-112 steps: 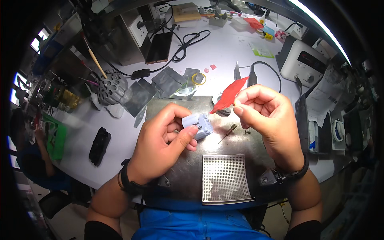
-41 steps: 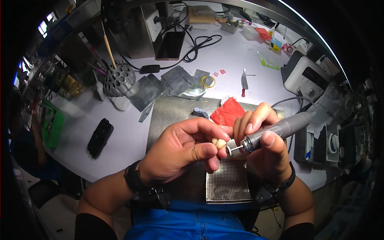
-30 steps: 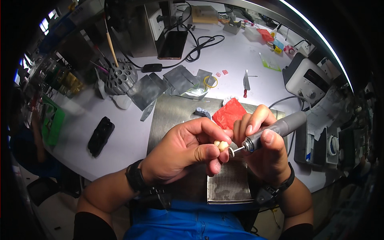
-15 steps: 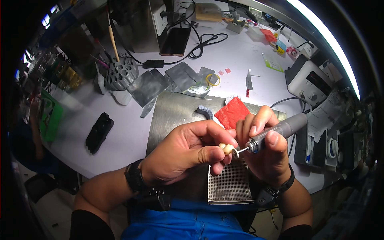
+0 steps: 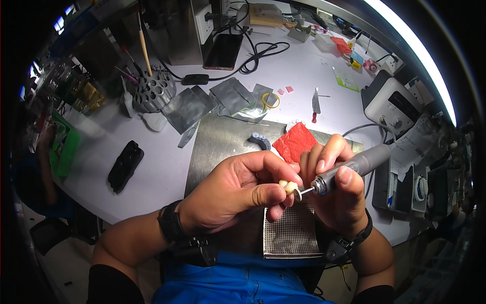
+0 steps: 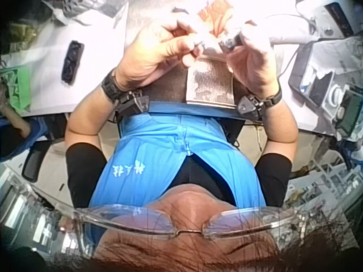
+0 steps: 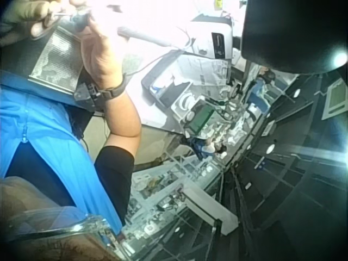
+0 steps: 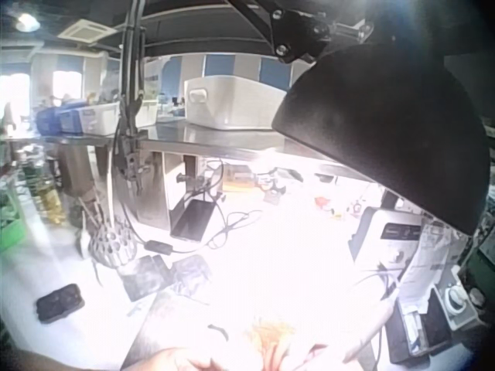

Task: The person presses a red sheet against a dental crown on a model, removes the crown to grind it with a rotary tool, and then repeats this process.

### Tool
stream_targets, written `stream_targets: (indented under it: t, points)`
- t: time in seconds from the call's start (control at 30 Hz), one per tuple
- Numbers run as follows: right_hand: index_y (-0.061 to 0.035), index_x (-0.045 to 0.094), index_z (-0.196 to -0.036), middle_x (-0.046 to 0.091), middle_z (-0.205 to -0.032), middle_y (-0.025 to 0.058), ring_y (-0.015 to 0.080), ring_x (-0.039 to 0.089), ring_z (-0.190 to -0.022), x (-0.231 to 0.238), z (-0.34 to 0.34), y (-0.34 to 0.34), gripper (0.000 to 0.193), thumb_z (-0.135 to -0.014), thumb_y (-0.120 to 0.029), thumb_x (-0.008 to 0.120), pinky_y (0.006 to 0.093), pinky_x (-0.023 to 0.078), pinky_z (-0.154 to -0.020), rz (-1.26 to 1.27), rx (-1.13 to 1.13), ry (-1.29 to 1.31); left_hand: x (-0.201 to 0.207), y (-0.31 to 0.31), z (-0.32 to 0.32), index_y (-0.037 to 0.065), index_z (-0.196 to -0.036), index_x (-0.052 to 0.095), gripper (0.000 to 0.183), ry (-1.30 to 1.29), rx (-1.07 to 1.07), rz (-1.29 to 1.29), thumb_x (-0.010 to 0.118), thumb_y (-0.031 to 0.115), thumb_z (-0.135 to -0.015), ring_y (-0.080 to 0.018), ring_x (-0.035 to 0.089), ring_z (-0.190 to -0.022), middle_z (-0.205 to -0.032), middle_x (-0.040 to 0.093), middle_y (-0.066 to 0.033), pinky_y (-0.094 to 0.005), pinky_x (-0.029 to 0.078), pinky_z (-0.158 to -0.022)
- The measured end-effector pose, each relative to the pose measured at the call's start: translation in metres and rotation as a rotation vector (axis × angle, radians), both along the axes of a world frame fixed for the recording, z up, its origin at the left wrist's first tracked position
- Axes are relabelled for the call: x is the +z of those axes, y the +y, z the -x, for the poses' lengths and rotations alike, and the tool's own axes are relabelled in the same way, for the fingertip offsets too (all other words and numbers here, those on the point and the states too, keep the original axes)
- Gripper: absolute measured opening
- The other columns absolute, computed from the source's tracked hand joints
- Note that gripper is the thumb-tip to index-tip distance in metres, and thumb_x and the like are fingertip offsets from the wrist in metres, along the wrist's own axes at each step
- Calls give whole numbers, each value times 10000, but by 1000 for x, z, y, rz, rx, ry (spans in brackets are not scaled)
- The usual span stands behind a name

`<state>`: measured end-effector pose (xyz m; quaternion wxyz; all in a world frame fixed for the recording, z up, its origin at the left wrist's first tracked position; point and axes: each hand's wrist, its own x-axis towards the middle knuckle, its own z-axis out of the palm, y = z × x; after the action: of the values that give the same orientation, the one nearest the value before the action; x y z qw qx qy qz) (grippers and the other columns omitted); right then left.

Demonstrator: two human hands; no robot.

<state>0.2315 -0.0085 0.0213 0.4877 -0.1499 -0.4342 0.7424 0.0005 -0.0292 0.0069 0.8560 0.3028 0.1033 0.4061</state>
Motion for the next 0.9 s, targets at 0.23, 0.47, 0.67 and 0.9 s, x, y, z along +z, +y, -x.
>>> stream_targets:
  t: [0.23,0.47,0.67,0.9]
  points:
    - [-53,595,-1062,659,-924,98,212,691,-931,-2,-1,0,240,-986,-240,726,505,521,-1155,16,14,14,1,0,-1,-11,-1244,650,306,68,42,11,792,141,-1019,-129,686,-845,-1086,715,-106,-273,573,-733]
    - [-56,595,-1067,663,-934,96,214,697,-943,-2,0,-1,243,-982,-238,732,504,519,-1159,19,-11,8,1,0,0,-7,-1243,654,303,73,28,14,791,148,-1021,-132,687,-843,-1142,716,-101,-276,573,-736]
    - [-52,595,-1063,666,-938,99,218,705,-954,-2,0,1,242,-984,-236,731,501,525,-1155,3,1,15,0,-1,-1,2,-1242,655,298,76,30,5,786,159,-1026,-138,682,-830,-1158,723,-109,-281,572,-738]
    - [-43,597,-1066,672,-971,103,228,717,-984,-1,0,0,246,-988,-234,730,502,537,-1143,15,5,39,2,0,-1,3,-1240,653,295,72,30,0,785,161,-1027,-146,674,-816,-1117,741,-116,-286,569,-739]
